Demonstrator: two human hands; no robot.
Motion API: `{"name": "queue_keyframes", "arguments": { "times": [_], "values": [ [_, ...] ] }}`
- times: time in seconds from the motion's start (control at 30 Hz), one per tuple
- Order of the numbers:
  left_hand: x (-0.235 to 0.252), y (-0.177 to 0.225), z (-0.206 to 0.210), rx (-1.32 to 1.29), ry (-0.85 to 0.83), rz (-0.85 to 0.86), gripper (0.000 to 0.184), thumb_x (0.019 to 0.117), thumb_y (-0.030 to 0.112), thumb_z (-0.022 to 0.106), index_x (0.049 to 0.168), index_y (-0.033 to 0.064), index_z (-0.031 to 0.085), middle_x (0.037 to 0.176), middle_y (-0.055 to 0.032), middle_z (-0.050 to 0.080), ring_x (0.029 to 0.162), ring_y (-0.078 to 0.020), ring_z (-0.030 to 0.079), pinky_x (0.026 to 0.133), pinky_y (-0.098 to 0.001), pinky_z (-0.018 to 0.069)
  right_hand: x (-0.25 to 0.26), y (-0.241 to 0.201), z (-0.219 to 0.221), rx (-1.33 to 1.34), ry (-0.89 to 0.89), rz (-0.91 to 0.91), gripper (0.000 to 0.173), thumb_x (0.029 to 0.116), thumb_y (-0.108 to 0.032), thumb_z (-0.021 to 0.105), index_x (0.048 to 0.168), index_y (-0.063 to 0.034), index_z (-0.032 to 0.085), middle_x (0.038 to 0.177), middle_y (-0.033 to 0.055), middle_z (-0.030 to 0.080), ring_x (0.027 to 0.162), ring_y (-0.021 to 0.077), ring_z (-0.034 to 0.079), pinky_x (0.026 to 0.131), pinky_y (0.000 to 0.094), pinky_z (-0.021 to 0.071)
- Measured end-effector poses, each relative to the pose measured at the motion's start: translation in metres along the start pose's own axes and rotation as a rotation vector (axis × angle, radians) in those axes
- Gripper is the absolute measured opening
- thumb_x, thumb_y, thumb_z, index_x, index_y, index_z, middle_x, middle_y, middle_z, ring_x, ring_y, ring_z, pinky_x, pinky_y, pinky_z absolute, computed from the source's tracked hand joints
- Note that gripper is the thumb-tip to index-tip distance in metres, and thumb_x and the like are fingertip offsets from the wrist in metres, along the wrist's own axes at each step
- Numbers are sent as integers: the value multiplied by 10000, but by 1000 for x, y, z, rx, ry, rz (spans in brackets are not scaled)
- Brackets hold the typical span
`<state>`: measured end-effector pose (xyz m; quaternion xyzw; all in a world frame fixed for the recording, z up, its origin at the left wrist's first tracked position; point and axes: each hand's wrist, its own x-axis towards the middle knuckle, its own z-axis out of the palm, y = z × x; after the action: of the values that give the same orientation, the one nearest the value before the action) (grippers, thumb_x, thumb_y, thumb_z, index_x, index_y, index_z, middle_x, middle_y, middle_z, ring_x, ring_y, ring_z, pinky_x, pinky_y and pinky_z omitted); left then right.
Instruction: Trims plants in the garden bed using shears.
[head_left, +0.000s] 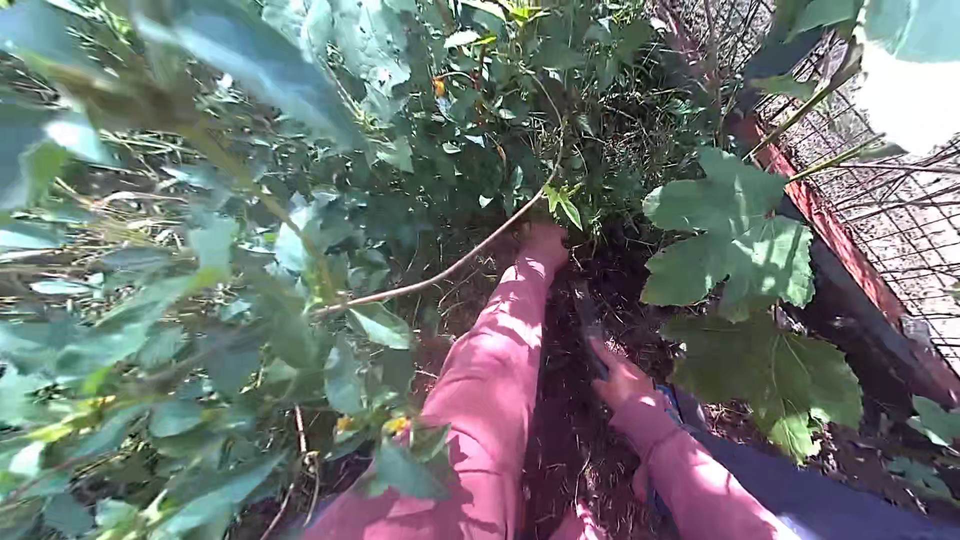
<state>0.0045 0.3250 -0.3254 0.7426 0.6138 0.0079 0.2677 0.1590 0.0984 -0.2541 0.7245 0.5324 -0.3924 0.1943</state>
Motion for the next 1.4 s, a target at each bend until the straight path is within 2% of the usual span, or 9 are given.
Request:
{"name": "queue_keyframes", "arguments": {
  "times": [0.17, 0.4, 0.6, 0.67, 0.73, 0.87, 1.0, 1.17, 1.4],
  "values": [
    [3, 23, 32, 130, -152, -35, 964, 801, 733, 707, 1459, 44, 558, 1482, -271, 528, 1423, -457, 439, 1201, -654, 269, 2, 9, 1, 26, -29, 32, 880, 944, -303, 683, 1652, -402, 171, 1452, 167, 583, 1281, 371, 605, 1051, 597, 486],
    [-4, 48, 41, 295, -227, -48, 342, 962, 161, 643, 1270, 15, 679, 1344, -210, 642, 1322, -391, 549, 1222, -597, 265, 15, 23, 15, 478, 0, 111, 947, 819, -171, 793, 1623, -337, 320, 1402, 192, 611, 1229, 351, 632, 1019, 569, 514],
    [2, 35, 22, 140, -272, -144, 367, 927, 181, 713, 1220, -37, 684, 1317, -273, 640, 1276, -469, 570, 1135, -690, 351, -16, 41, 1, 1228, 175, 64, 670, 911, 102, 566, 1546, -48, 414, 956, 134, 651, 629, 153, 586, 507, 287, 478],
    [7, 28, 24, 30, -248, -202, 358, 976, 212, 656, 1231, -39, 675, 1321, -287, 636, 1279, -478, 574, 1099, -696, 395, -24, 64, 1, 1310, 240, -54, 700, 798, 10, 574, 1482, 4, 427, 816, 67, 646, 539, 97, 575, 433, 234, 470],
    [8, 25, 24, -14, -245, -268, 411, 988, 270, 637, 1248, -46, 665, 1345, -298, 620, 1300, -490, 557, 1082, -706, 406, -37, 87, -4, 1261, 287, -146, 727, 718, -55, 636, 1425, -2, 472, 815, 31, 665, 593, 84, 613, 503, 242, 517],
    [-3, 28, 13, 43, -232, -213, 461, 915, 214, 730, 1281, -52, 640, 1375, -294, 598, 1319, -484, 539, 1105, -686, 398, -118, 97, -29, 724, 207, -95, 713, 831, -127, 724, 1499, -44, 489, 1317, 92, 659, 1163, 119, 642, 1005, 327, 546],
    [-15, 30, 2, 113, -242, -142, 529, 844, 221, 809, 1279, -34, 651, 1383, -272, 603, 1338, -475, 524, 1164, -704, 317, -141, 74, -37, 269, -2, 113, 814, 773, -224, 715, 1541, -367, 488, 1412, 29, 641, 1254, 229, 629, 1013, 573, 517],
    [-19, 12, 12, -12, -140, -12, 499, 923, 210, 726, 1407, 138, 627, 1440, -243, 575, 1394, -467, 468, 1177, -704, 274, -36, 63, 16, 142, 35, 94, 810, 856, -275, 745, 1571, -443, 404, 1370, 148, 653, 1222, 360, 640, 1022, 622, 495],
    [-23, -15, 34, 0, -119, 81, 425, 882, 134, 737, 1301, 200, 718, 1455, -227, 563, 1404, -456, 452, 1217, -711, 170, -43, 74, -8, 934, 179, -30, 725, 857, 50, 617, 1546, -93, 441, 1058, 148, 671, 752, 177, 639, 635, 345, 556]
  ]
}}
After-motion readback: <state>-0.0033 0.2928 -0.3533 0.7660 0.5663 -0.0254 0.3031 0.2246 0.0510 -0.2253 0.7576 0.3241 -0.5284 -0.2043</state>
